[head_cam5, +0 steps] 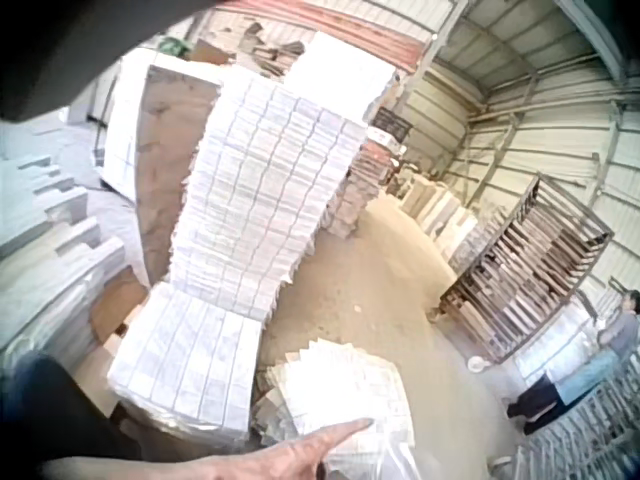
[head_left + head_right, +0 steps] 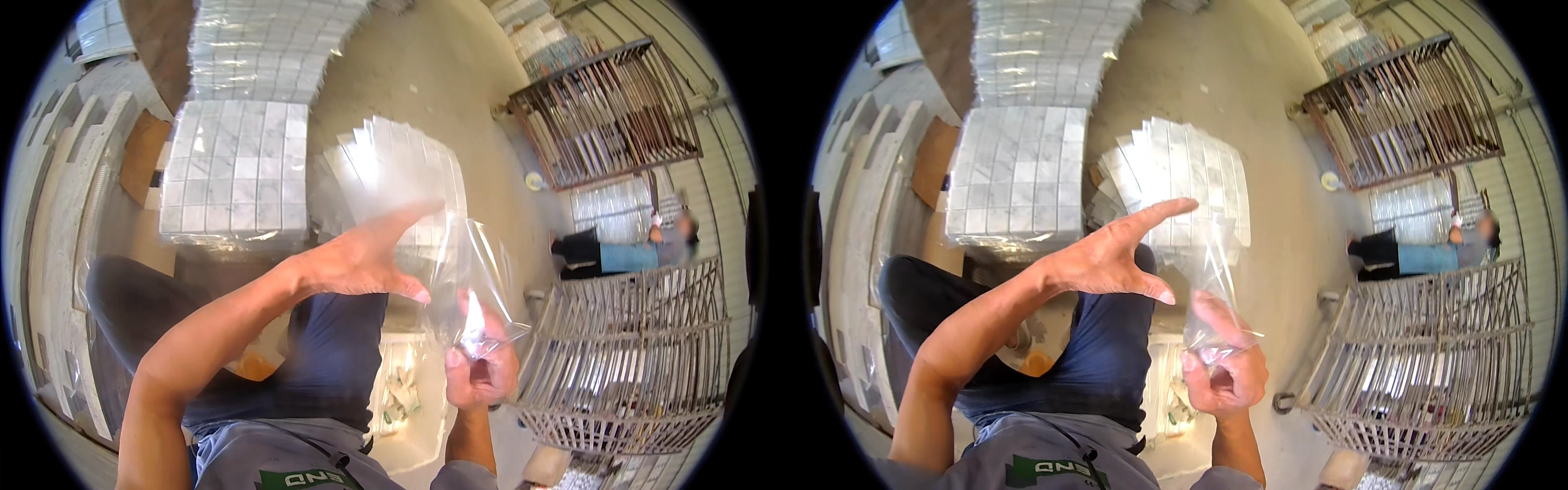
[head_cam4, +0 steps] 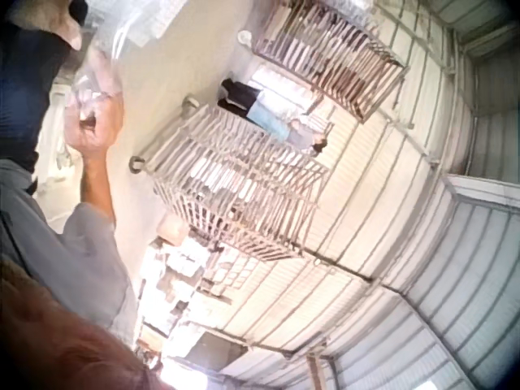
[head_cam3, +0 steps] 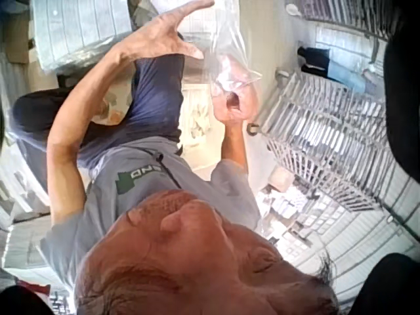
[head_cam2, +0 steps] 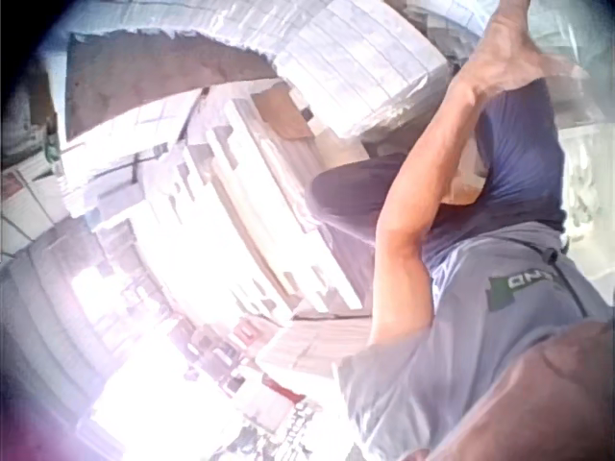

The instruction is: The person sits on the floor and repeatedly places white square tiles into clear plastic bags, then sets the filled bags aside. The person handles tiles and bags by hand without using tools.

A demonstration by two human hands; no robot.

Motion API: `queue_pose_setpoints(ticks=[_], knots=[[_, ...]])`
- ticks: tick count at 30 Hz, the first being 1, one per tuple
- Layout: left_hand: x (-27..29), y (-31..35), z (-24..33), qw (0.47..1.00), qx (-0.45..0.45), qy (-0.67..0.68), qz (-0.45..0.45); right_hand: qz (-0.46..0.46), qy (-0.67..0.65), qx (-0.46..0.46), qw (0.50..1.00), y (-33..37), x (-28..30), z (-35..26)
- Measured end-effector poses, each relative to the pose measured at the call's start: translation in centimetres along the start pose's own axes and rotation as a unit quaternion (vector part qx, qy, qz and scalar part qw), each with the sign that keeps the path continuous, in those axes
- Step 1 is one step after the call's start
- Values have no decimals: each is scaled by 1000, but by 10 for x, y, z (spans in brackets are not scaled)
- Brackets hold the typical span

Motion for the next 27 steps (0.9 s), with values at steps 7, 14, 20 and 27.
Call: queue_pose_setpoints(ticks=[7,14,20,27], knots=[[59,20,45,991,-126,-51,-12,-185,-286,26,940,-41,-59,-39],[105,97,78,987,-103,-115,34,-238,-426,-20,873,-47,-99,-55],[132,160,101,964,13,-206,168,-115,-374,-155,907,-56,-130,-31],[147,172,114,894,-29,-411,174,-160,-332,-247,896,-69,-151,5]])
Point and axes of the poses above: each hand's wrist, its own y-axis away from the middle knuckle, its own x-axis out of the back of the hand, z = x × y, the point moved 5 cm from there along -y, towards the middle knuckle, and after that the axes turned 12 degrees about -x, right-handed, at the moved point
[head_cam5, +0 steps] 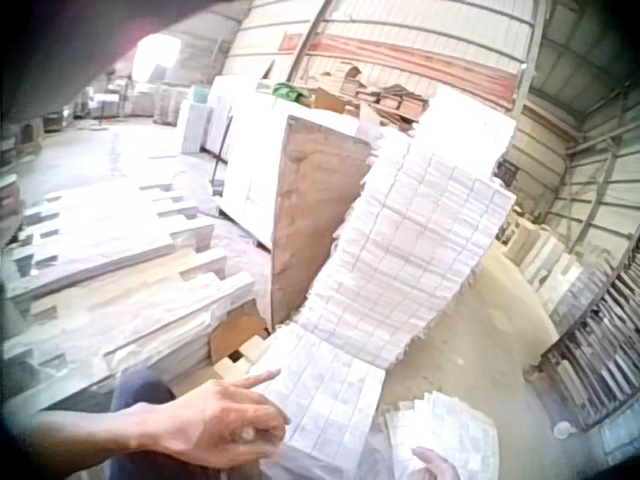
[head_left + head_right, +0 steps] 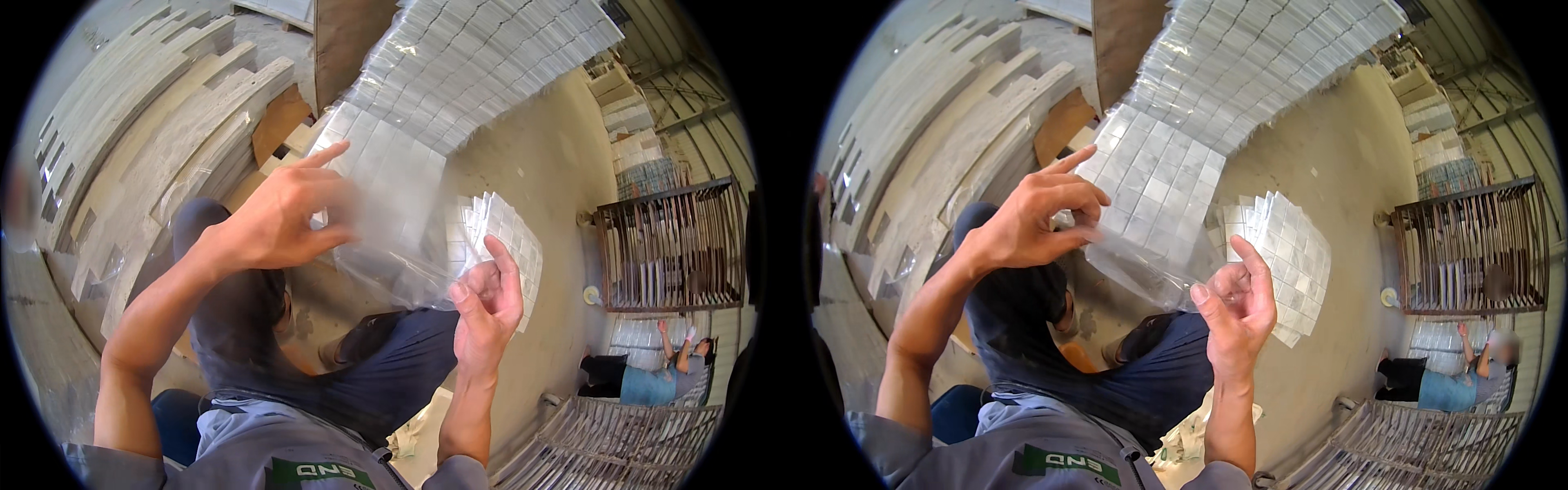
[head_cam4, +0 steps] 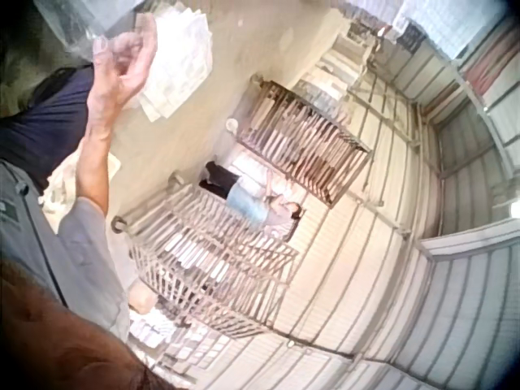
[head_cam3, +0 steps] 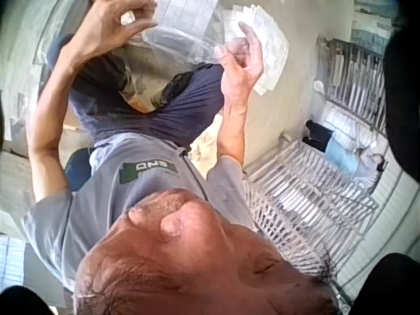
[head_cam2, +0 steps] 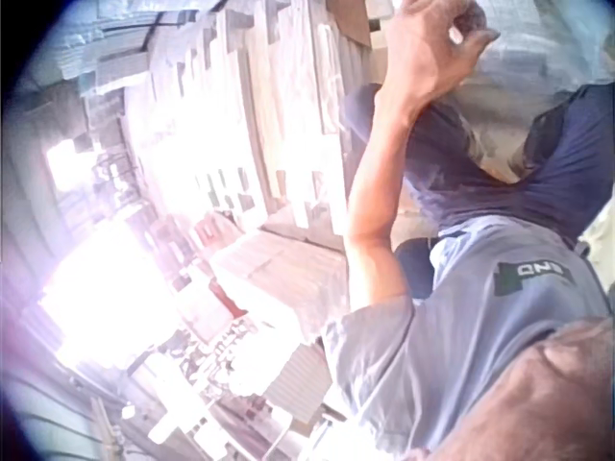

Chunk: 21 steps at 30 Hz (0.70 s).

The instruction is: The person sits on the floor and repeatedly places white square tiles into clear plastic bags, then sets the filled bags aside. The person handles tiles and bags by hand without using tools.

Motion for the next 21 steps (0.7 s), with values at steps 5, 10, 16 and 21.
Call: queue_pose_setpoints(ticks=[5,10,16,21], knots=[[-23,17,6,989,-67,-83,-99,-71,153,5,986,5,15,22],[-47,48,9,981,-49,-108,-154,-121,265,-10,957,21,5,46],[-64,68,1,972,-29,-113,-205,-127,255,-152,946,31,-6,85],[-64,69,-9,977,-3,-90,-193,-146,204,-199,947,29,-7,96]])
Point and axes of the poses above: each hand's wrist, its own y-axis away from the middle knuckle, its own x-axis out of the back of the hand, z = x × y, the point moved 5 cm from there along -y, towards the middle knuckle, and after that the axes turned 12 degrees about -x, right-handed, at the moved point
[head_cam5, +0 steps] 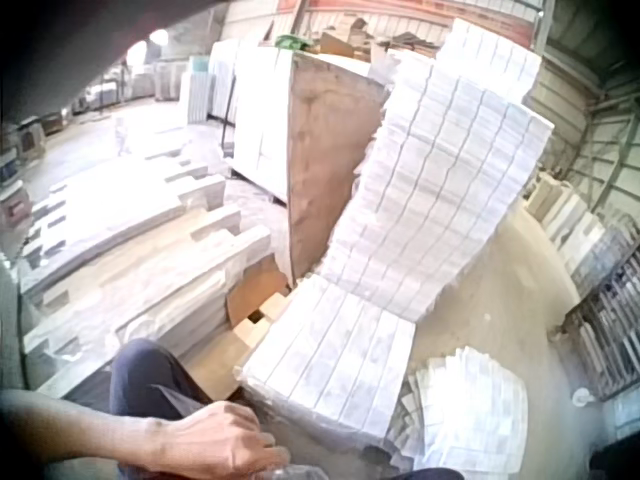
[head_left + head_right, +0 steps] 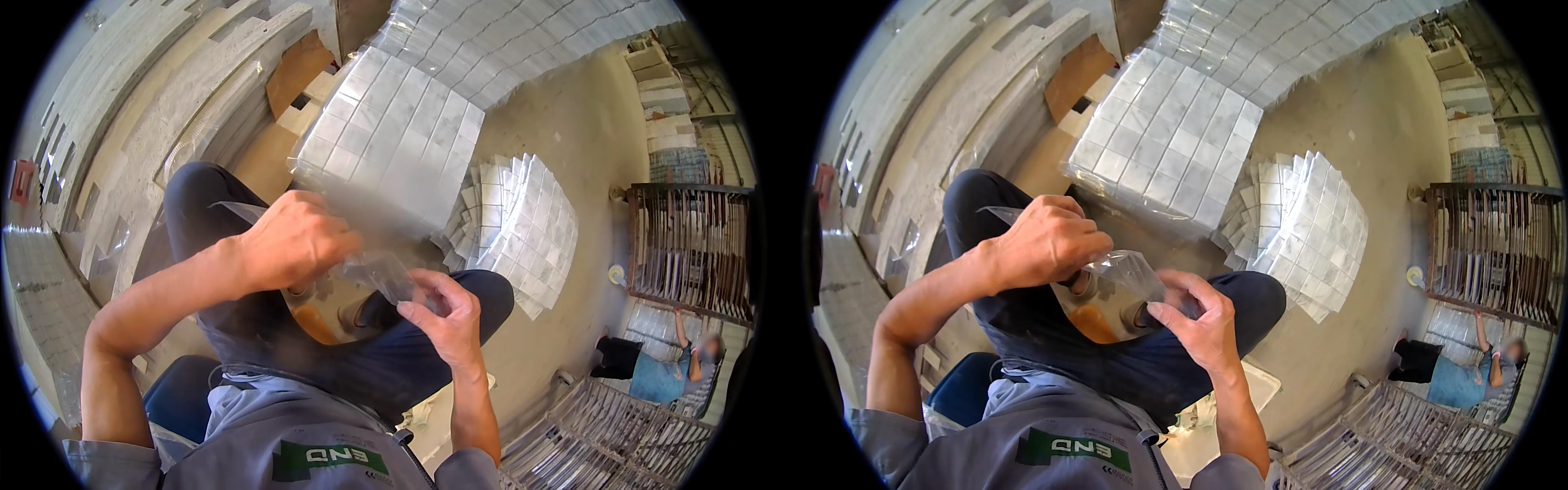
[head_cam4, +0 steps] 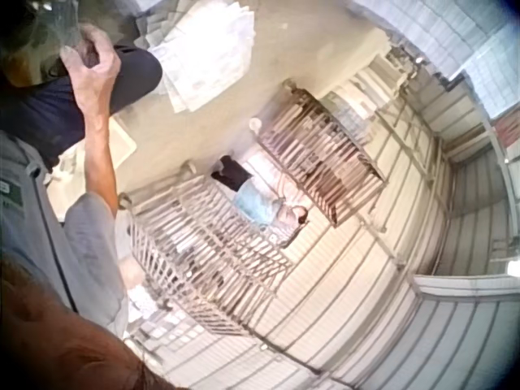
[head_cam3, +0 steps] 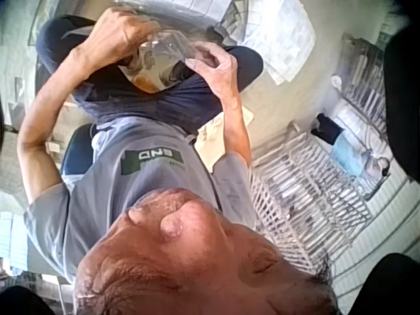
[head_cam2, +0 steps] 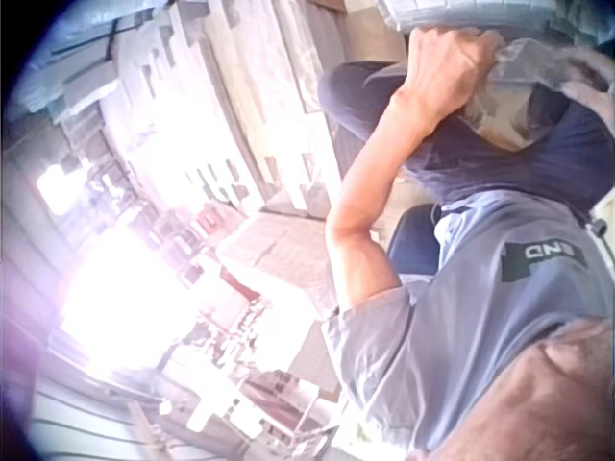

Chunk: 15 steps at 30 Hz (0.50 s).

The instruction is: The person sits on the floor and repeatedly places white square tiles into clear plastic bags, then sets the filled bags aside. The person handles tiles and bags by hand without using tools.

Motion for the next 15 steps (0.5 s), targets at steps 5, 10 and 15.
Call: queue_pose_setpoints(ticks=[5,10,15], knots=[[-2,22,-40,989,104,56,-88,76,-67,-42,994,-9,11,17],[-4,44,-90,958,222,122,-138,81,-71,-63,992,-33,24,28],[2,25,-152,916,263,300,-42,58,-82,-64,993,-90,53,24]])
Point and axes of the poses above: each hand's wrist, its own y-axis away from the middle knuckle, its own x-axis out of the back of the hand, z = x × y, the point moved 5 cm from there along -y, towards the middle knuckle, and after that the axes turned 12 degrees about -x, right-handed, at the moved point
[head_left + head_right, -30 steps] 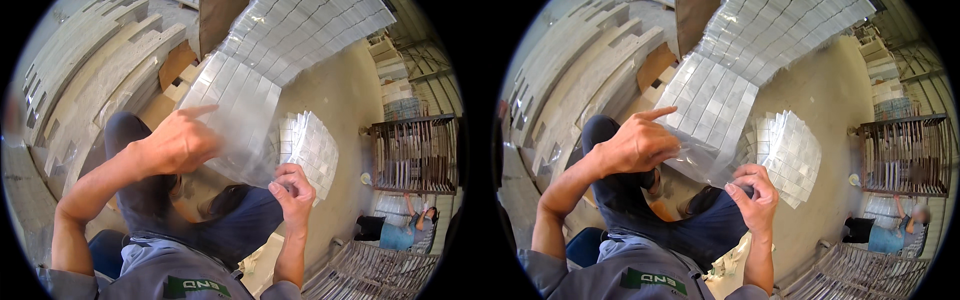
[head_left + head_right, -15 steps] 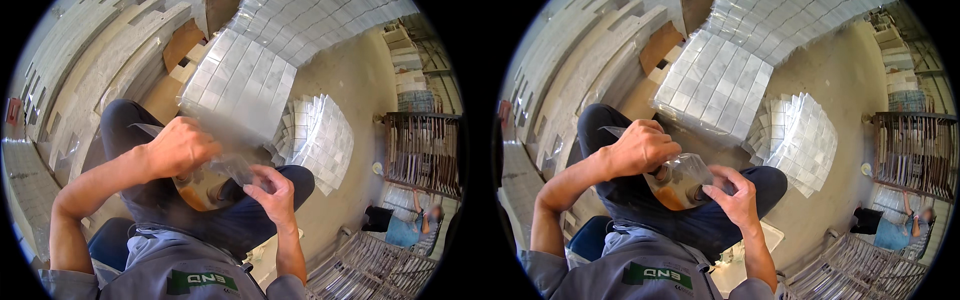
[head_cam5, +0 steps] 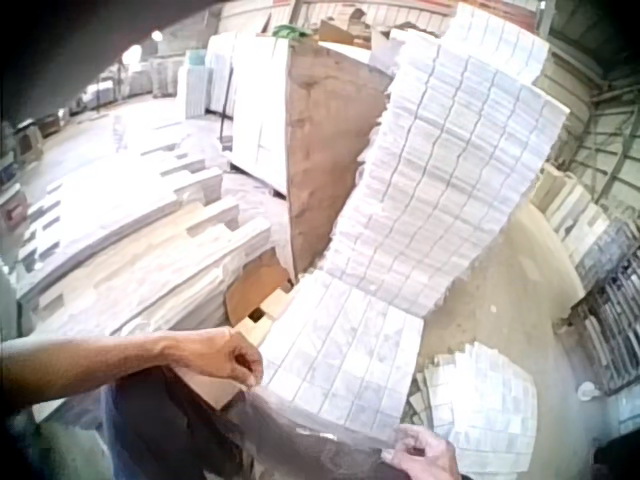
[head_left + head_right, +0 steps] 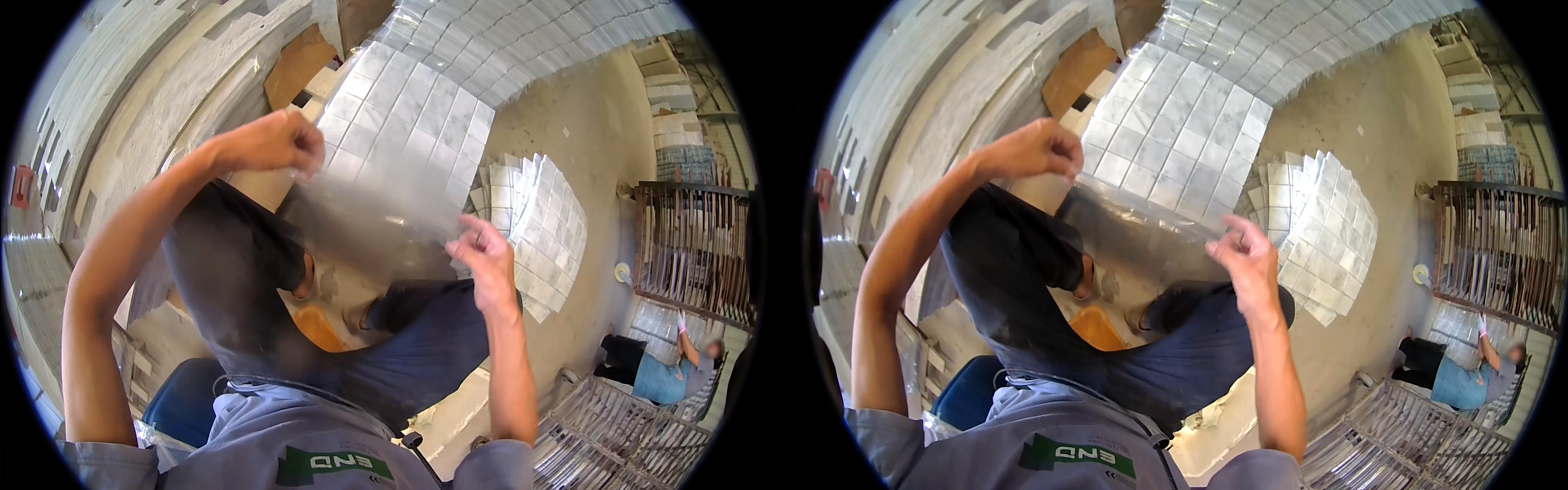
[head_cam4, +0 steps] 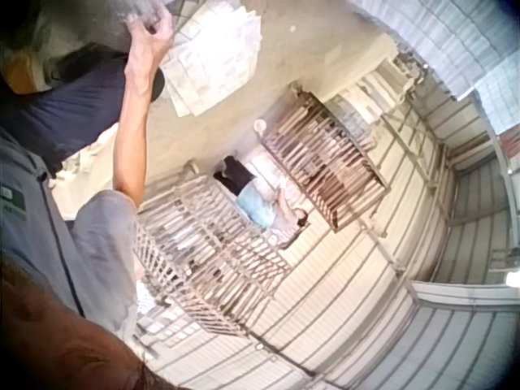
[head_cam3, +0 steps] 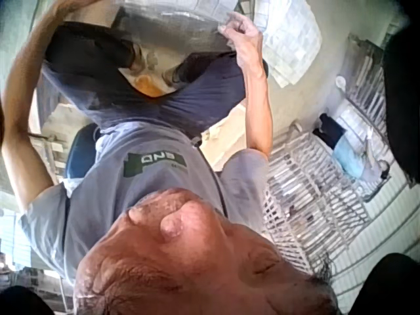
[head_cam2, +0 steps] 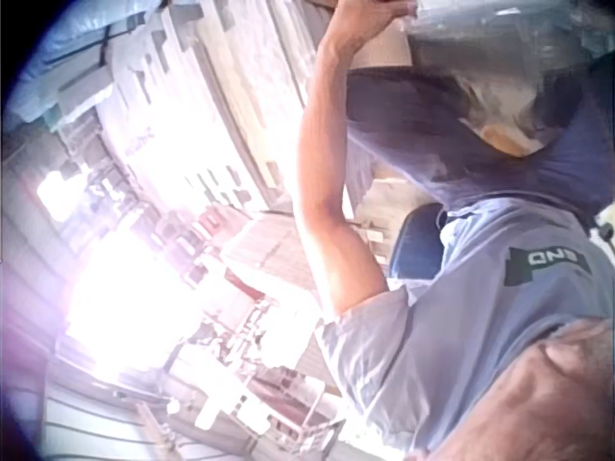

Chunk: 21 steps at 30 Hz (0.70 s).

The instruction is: The person sits on the floor and repeatedly places white square tiles into clear plastic bags, then sets the filled bags aside. The person handles tiles and bags by hand without using tools.

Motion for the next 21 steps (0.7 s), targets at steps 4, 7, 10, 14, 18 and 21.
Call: queue_pose_setpoints(ticks=[4,7,10,14,18,21], knots=[[25,-50,-26,991,61,105,55,-20,-74,-92,993,-67,20,1],[39,-81,-62,978,83,129,139,-8,-163,-139,977,-106,23,-3],[47,-113,-84,969,111,147,164,2,-170,-118,978,-145,39,0],[64,-141,-96,967,77,130,204,11,-171,-120,978,-173,51,2],[73,-167,-102,962,44,112,245,21,-263,-92,960,-182,58,7],[76,-179,-110,961,44,96,255,46,-298,-73,951,-194,64,3]])
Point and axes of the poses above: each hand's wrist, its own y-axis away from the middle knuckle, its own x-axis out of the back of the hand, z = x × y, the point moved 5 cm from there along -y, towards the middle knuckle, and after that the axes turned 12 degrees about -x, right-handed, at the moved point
